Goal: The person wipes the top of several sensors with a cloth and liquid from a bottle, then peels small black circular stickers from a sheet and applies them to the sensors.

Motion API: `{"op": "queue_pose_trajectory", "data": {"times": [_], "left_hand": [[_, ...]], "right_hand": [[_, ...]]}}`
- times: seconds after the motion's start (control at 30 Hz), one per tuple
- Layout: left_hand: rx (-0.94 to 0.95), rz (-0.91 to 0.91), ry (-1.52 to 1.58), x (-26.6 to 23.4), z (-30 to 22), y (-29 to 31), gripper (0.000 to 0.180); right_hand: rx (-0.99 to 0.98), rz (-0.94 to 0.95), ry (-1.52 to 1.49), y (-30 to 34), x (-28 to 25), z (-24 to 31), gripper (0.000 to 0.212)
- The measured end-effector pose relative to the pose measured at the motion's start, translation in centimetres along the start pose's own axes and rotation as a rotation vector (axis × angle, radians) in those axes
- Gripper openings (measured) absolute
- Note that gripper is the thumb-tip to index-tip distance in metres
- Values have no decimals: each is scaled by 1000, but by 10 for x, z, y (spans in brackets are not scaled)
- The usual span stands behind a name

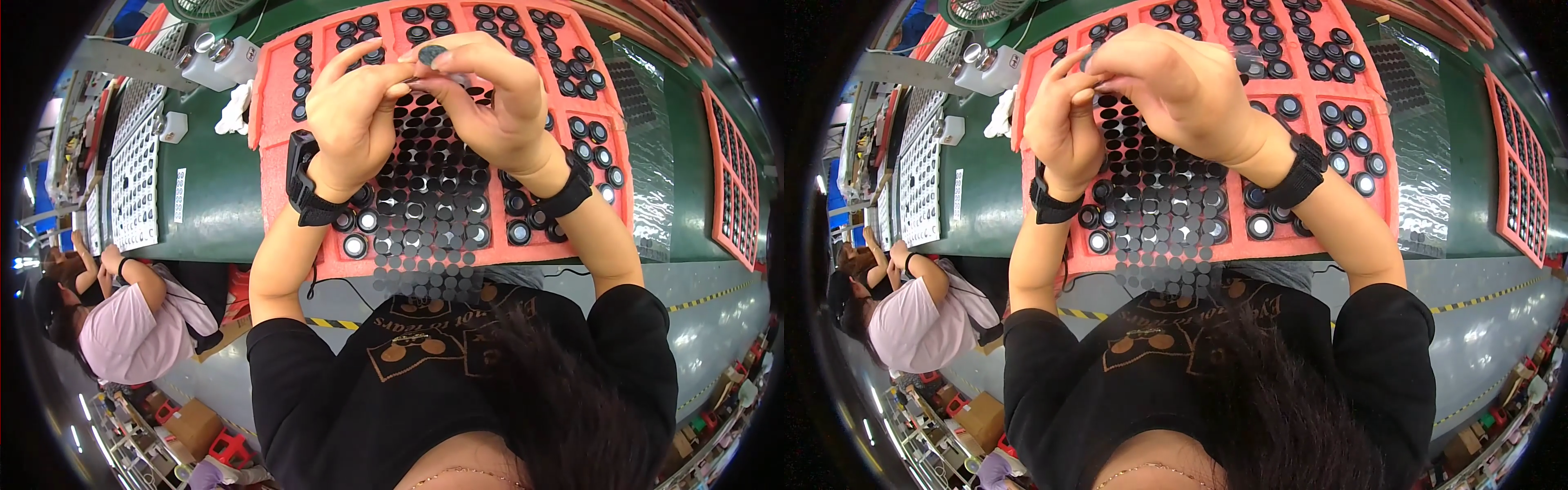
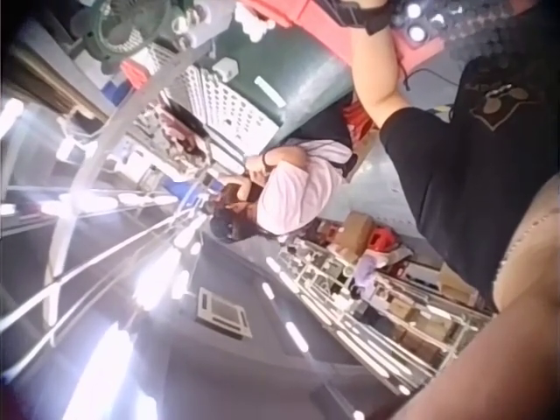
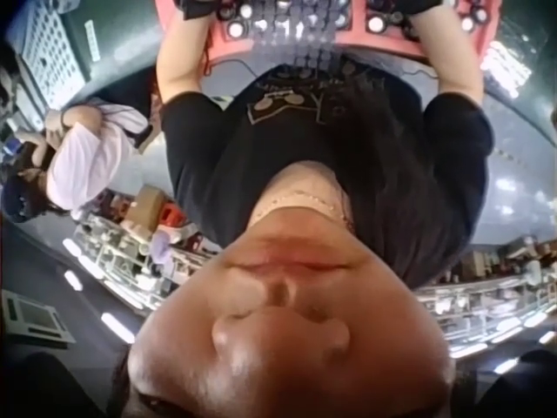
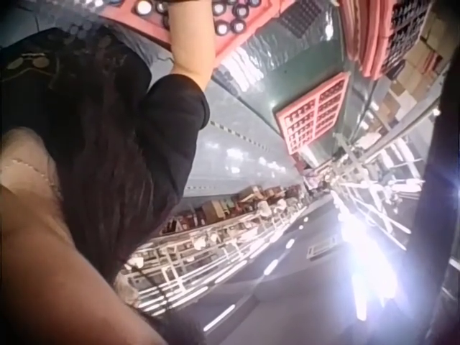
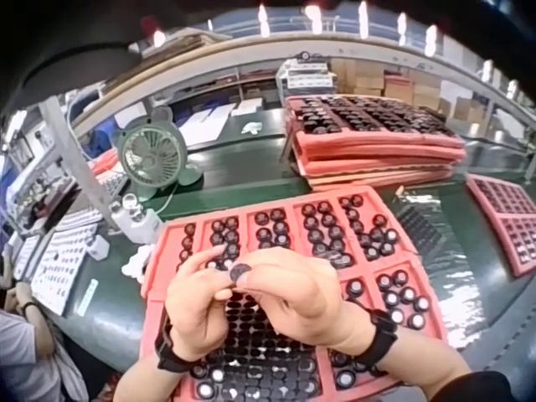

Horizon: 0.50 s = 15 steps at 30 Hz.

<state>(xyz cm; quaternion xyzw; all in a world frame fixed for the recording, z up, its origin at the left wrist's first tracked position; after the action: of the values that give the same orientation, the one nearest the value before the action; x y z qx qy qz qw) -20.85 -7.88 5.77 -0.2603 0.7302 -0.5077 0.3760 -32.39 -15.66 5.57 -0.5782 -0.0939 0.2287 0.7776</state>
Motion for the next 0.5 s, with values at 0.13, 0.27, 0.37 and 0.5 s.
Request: {"op": "queue_pose_trajectory", "data": {"times": [0.13,0.27,0.37,0.5], "left_hand": [[-41,-14,-6,-1,-1,3,16],[-11,-26,2,-1,0,3,13],[-23,-33,8,1,0,3,11],[-37,-39,14,1,1,4,9]], "right_hand": [[-68,-17,-9,-1,1,2,29],[-53,-3,-6,0,0,4,29],[-37,36,-35,1,-2,2,28],[-30,20,-28,2,0,1,30]]}}
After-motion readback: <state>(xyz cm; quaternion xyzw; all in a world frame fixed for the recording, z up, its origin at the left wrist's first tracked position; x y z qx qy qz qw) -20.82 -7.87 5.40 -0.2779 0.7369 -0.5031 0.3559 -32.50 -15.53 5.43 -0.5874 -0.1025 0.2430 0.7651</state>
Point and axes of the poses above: each hand's wrist, its own y-axis away from the middle knuckle, its own x-axis out of the palm, z = x × y, the point moved 3 cm from there along -y, towards the middle knuckle, and after that the axes turned 8 degrees about -z, right-handed, at the moved point
